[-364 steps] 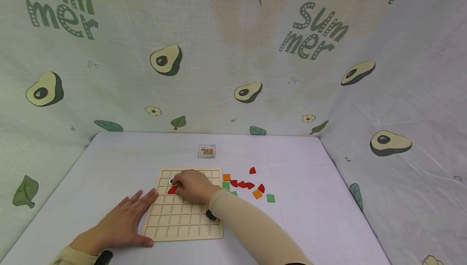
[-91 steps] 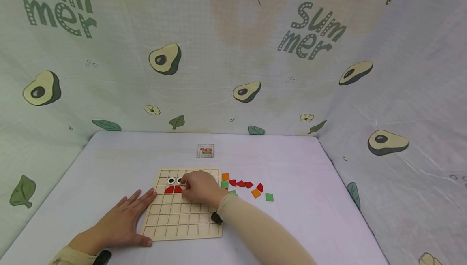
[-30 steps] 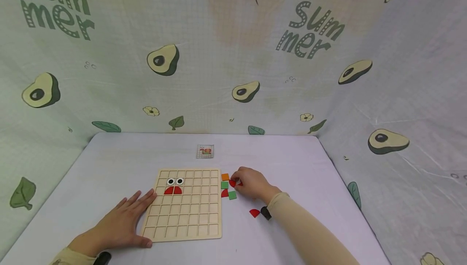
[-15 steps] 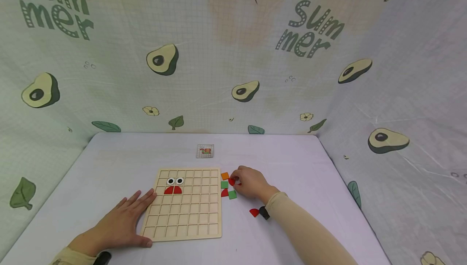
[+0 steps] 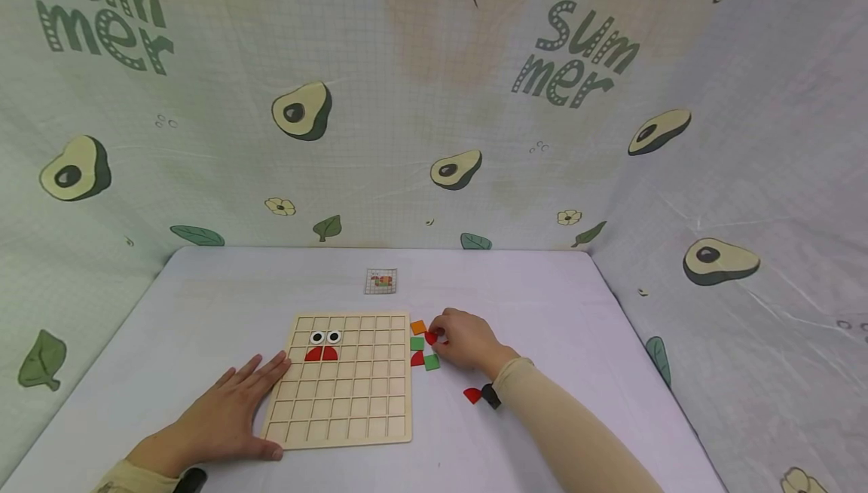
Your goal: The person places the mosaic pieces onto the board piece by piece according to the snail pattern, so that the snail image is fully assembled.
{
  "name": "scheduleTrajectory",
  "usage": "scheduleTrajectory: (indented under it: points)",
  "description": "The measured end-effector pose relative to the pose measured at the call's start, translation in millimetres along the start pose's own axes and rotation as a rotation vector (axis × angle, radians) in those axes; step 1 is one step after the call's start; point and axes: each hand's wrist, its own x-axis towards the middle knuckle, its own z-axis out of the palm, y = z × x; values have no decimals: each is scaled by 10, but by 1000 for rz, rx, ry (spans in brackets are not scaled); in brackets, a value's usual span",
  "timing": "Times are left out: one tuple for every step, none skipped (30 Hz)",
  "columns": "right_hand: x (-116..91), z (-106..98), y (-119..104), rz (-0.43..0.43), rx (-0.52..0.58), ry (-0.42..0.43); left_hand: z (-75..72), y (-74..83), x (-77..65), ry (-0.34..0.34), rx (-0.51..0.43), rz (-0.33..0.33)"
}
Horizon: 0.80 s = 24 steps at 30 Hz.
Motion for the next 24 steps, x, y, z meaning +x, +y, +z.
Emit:
scheduleTrajectory:
  points:
    - [-3,-4,0,0,-4,-1,1,-1,0,2,0,1]
    - [-5,-8,0,-2,-6,-1,4,-3,0,3,1,2]
    - [-7,-12,0,-2,-5,-2,6,-5,0,4,2,3]
    - [-11,-18,-2,-1,-4,-3,9,-8,0,7,4,4]
    - [-13,-22,-3,2,-7,-5,12,-10,-1,9,6,6]
    - [-17,-25,-5,6,-14,-7,13,-9,-2,11,6,7]
    - [-18,-27,-3,9,-24,-9,15,-10,-3,11,7,7]
    - [-20,-28,2,10,-33,-9,16,-10,-4,12,9,9]
    - [-22,-28,7,9,-41,-9,17,-10,-4,14,9,10]
    - [-23,-30,12,9,-51,-9,18,-10,-6,14,9,10]
    - [-24,-29,20,5,-56,-7,18,-9,-6,14,10,10]
    - [-24,-32,23,2,-56,-7,19,-9,-6,13,10,10]
    - [-21,-34,30,-6,-49,-8,21,-11,-6,13,10,10]
    - [-20,-36,33,-14,-39,-11,22,-12,-6,13,11,11]
    - [-18,-41,33,-22,-25,-16,23,-13,-6,12,10,10]
    - [-16,-44,35,-30,-12,-23,24,-14,-6,11,10,10]
    - [-15,-47,36,-40,1,-32,24,-14,-6,11,9,10]
    - [-11,-50,36,-46,8,-43,24,-14,-6,11,8,10]
    - [-8,-51,38,-51,12,-52,24,-15,-5,10,8,9]
    - [-8,-58,37,-57,15,-57,24,-15,-4,9,7,9]
    - [-8,-61,39,-62,12,-61,24,-16,-2,8,6,7]
    - [-7,-65,40,-65,6,-62,24,-16,-1,8,6,6]
    - [-7,-69,39,-68,-3,-63,24,-17,0,7,6,5]
    - [-6,-73,40,-70,-10,-61,25,-18,2,7,7,4]
